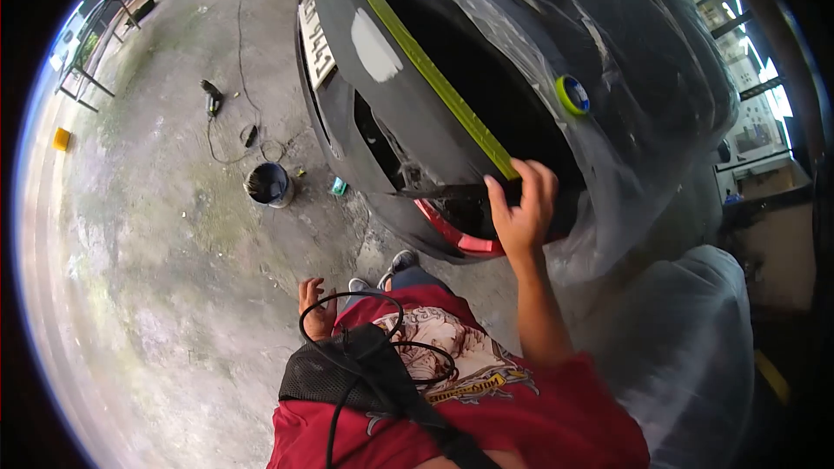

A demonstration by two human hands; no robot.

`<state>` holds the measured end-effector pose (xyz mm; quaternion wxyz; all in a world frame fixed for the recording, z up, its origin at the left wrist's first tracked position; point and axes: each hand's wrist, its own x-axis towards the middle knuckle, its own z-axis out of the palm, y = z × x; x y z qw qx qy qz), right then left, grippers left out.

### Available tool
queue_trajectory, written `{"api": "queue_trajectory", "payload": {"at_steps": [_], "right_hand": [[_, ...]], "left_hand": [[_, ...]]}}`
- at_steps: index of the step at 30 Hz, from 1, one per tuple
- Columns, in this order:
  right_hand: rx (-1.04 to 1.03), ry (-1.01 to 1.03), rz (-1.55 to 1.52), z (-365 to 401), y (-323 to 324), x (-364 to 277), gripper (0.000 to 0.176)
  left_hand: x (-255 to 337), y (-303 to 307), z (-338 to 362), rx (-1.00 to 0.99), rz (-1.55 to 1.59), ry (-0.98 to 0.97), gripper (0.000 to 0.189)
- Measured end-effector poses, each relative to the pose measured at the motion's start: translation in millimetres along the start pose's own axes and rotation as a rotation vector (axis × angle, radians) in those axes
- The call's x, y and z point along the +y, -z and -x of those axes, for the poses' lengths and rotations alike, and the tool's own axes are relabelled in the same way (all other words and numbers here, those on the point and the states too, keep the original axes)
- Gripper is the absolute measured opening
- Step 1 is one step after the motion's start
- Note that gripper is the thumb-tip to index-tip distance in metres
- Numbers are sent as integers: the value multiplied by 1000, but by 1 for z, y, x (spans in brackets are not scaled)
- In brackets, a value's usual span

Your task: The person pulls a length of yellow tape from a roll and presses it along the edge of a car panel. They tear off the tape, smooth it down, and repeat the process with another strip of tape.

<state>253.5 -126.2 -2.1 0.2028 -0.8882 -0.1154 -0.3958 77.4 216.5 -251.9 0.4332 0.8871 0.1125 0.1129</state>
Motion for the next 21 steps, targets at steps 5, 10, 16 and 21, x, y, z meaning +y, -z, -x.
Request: {"api": "queue_trajectory", "payload": {"at_steps": [5, 10, 16, 21], "right_hand": [[-97, 146, -7, -18, -15, 18, 20], [-122, 278, 23, -25, -21, 22, 12], [-237, 412, 26, -60, -21, 11, 17], [-361, 477, 32, -102, -50, -16, 21]], "left_hand": [[-45, -5, 28, -36, -44, -31, 41], [-72, -8, 46, 70, -49, 123, 41], [-82, -23, 67, 117, -120, 116, 37], [-83, -48, 86, 126, -95, 291, 36]]}}
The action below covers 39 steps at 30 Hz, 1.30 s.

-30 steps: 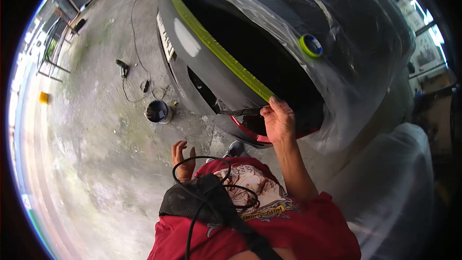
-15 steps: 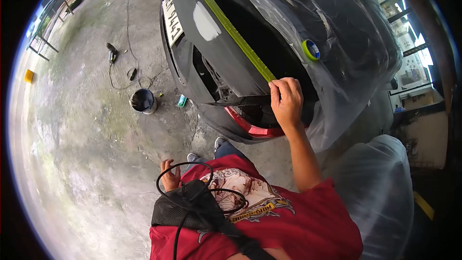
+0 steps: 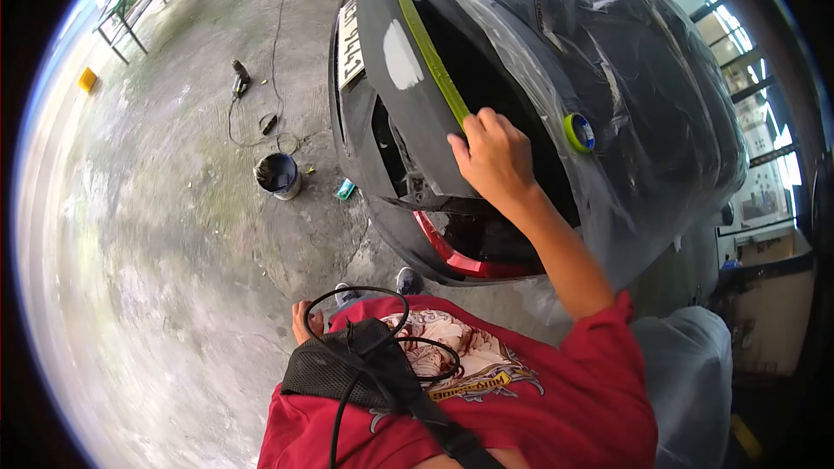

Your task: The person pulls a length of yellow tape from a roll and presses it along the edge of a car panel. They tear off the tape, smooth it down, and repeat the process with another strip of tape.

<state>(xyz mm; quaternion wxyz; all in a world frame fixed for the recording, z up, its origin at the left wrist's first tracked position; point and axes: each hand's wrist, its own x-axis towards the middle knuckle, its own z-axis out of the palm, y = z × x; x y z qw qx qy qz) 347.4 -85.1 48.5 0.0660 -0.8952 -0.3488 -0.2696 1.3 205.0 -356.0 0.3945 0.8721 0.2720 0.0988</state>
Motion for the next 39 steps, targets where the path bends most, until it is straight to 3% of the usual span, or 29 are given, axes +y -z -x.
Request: {"api": "queue_trajectory", "payload": {"at_steps": [1, 4, 6, 14, 18, 21, 25, 26, 30, 33, 37, 39], "right_hand": [[1, 14, -2, -13, -9, 2, 21], [26, -31, 23, -52, -37, 9, 20], [-38, -98, 43, -73, -45, 10, 18], [-215, -144, 131, -104, -53, 9, 18], [-293, -221, 118, -125, -56, 16, 21], [-326, -271, 91, -140, -53, 14, 20], [-374, -304, 199, -148, -54, 10, 17], [-390, -307, 215, -149, -54, 11, 16], [-403, -315, 50, -146, -53, 29, 21], [-408, -438, -155, -141, -53, 38, 20], [-409, -396, -117, -134, -45, 27, 25], [-337, -397, -262, -128, -56, 40, 24]], "left_hand": [[-3, -6, 6, 8, 31, 134, 36], [-49, -29, 26, 122, 17, 154, 36], [-33, -21, 44, 126, 29, 282, 36], [-149, -36, 117, 119, -85, 439, 33], [-185, -34, 117, 144, -135, 474, 33], [-174, -12, 91, 217, 9, 530, 33], [-169, 12, 49, 337, -111, 299, 32], [-171, 20, 35, 258, -77, 357, 32], [-154, 40, 13, 262, -29, 386, 30], [-175, 35, 18, 249, -59, 337, 30], [-187, 26, 35, 198, -139, 340, 31], [-188, 21, 42, 173, -142, 436, 32]]}}
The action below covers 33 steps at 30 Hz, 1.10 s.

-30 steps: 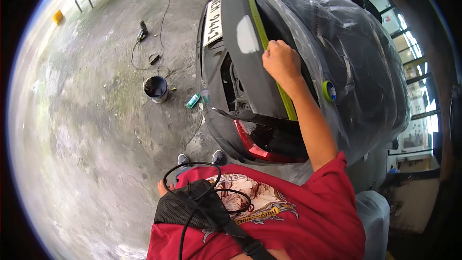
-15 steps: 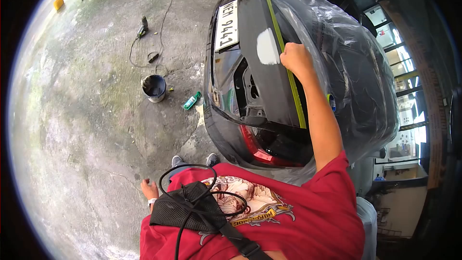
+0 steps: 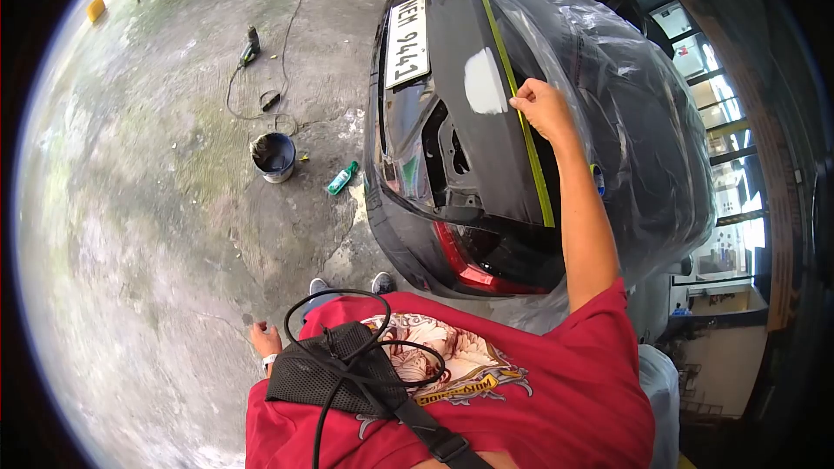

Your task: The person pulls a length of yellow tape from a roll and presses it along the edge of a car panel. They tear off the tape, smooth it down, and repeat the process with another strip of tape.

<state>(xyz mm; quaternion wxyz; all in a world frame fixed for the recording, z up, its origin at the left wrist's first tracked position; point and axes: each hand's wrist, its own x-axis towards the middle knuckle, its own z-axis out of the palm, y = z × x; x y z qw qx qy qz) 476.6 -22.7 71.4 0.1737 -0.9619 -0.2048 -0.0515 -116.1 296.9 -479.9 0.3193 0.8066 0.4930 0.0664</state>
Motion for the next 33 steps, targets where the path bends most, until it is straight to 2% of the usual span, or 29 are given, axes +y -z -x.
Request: {"api": "queue_trajectory", "payload": {"at_steps": [4, 6, 8, 10, 18, 23, 29, 33], "right_hand": [[27, 9, -48, 17, -2, -2, 20], [157, 162, -53, 31, -7, -7, 16], [180, 160, -79, 40, -12, -3, 15], [232, 225, -80, 50, -13, 1, 12], [393, 407, 25, 105, -17, 7, 13], [432, 443, 128, 127, -18, 16, 12], [444, 385, 29, 120, -13, 16, 15], [467, 390, 34, 94, -26, 14, 15]], "left_hand": [[4, -5, 6, -36, 55, 64, 33], [9, -8, 9, -37, 61, 70, 32], [5, -14, 5, -36, 65, 73, 32], [1, -21, -1, -27, 120, -24, 32], [13, -32, -15, 6, 58, -93, 34], [60, -13, 0, -75, 18, -136, 34], [109, -15, 14, -113, 7, -203, 38], [112, -35, 8, -85, -22, -218, 39]]}}
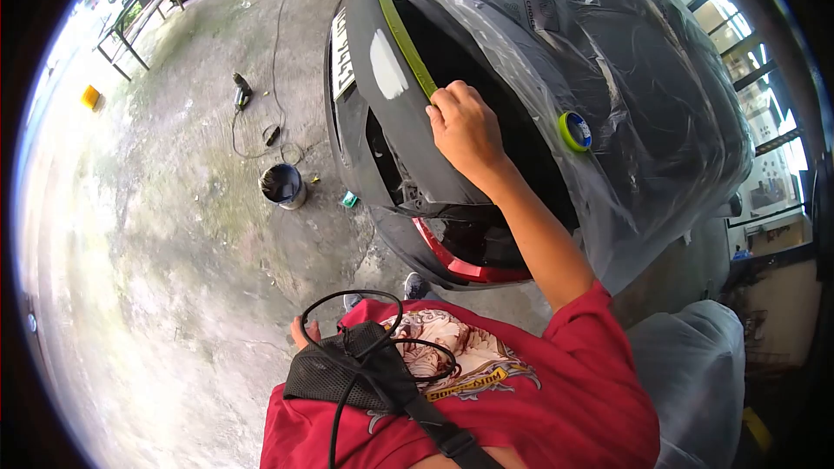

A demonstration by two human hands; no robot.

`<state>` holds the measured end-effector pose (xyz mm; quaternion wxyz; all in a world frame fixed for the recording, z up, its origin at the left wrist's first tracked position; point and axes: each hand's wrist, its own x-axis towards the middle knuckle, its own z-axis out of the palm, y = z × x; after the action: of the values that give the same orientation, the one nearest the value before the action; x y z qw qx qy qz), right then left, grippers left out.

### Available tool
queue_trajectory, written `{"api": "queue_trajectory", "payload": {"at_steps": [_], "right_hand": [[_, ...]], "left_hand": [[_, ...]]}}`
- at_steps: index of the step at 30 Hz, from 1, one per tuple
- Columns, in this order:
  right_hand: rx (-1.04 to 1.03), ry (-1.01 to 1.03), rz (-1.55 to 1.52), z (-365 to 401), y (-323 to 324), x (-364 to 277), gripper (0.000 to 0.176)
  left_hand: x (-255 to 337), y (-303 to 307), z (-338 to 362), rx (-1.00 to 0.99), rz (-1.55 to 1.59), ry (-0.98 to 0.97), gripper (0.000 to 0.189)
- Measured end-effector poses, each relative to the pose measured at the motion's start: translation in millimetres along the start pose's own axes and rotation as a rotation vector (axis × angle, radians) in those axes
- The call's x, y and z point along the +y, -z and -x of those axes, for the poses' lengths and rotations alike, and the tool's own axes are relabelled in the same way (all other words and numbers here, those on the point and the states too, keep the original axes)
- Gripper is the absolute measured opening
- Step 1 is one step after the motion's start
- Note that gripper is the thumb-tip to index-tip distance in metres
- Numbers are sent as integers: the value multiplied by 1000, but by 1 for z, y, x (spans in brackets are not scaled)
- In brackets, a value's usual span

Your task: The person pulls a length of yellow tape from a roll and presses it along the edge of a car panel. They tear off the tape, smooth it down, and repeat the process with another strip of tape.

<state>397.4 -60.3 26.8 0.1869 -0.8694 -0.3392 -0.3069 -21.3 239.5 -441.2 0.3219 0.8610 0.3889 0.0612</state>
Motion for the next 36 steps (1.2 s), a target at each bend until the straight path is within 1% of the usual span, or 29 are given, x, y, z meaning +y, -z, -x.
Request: {"api": "queue_trajectory", "payload": {"at_steps": [3, 5, 9, 11, 14, 18, 21, 23, 25, 27, 28, 29, 31, 32, 34, 36], "right_hand": [[5, 47, 5, 3, 0, -2, 11], [47, 174, 75, 11, 2, -2, 11], [34, 184, 57, 26, 14, -4, 17], [-8, 169, 25, 34, 23, -2, 20], [12, 169, -38, 35, 38, -4, 23], [-28, 203, -55, 48, 50, 5, 25], [-38, 223, -137, 61, 78, 18, 24], [36, 49, -166, 68, 101, 35, 23], [128, -121, -116, 74, 122, 62, 25], [133, -265, 14, 87, 134, 97, 32], [67, -300, 134, 97, 137, 114, 40], [4, -347, 168, 106, 136, 128, 41], [-129, -388, 224, 121, 133, 149, 40], [-127, -388, 223, 125, 129, 155, 40], [-186, -369, 244, 132, 124, 163, 35], [-165, -359, 217, 134, 121, 171, 32]], "left_hand": [[4, -2, 1, 9, -40, 17, 40], [8, -6, 9, 6, -48, 28, 39], [3, -6, 30, -5, -85, 19, 38], [3, -8, 34, -14, -87, 24, 38], [4, -11, 39, -23, -86, 34, 38], [10, -15, 39, -29, -85, 33, 38], [16, -17, 38, -23, -79, 34, 38], [20, -18, 39, -22, -72, 35, 38], [26, -19, 39, -21, -67, 31, 38], [32, -20, 38, -27, -64, 24, 38], [35, -21, 38, -32, -62, 21, 38], [37, -23, 38, -32, -61, 19, 38], [39, -25, 41, -33, -58, 18, 38], [40, -27, 43, -35, -51, 19, 38], [38, -31, 47, -41, -47, 23, 38], [37, -37, 50, -56, -31, 24, 38]]}}
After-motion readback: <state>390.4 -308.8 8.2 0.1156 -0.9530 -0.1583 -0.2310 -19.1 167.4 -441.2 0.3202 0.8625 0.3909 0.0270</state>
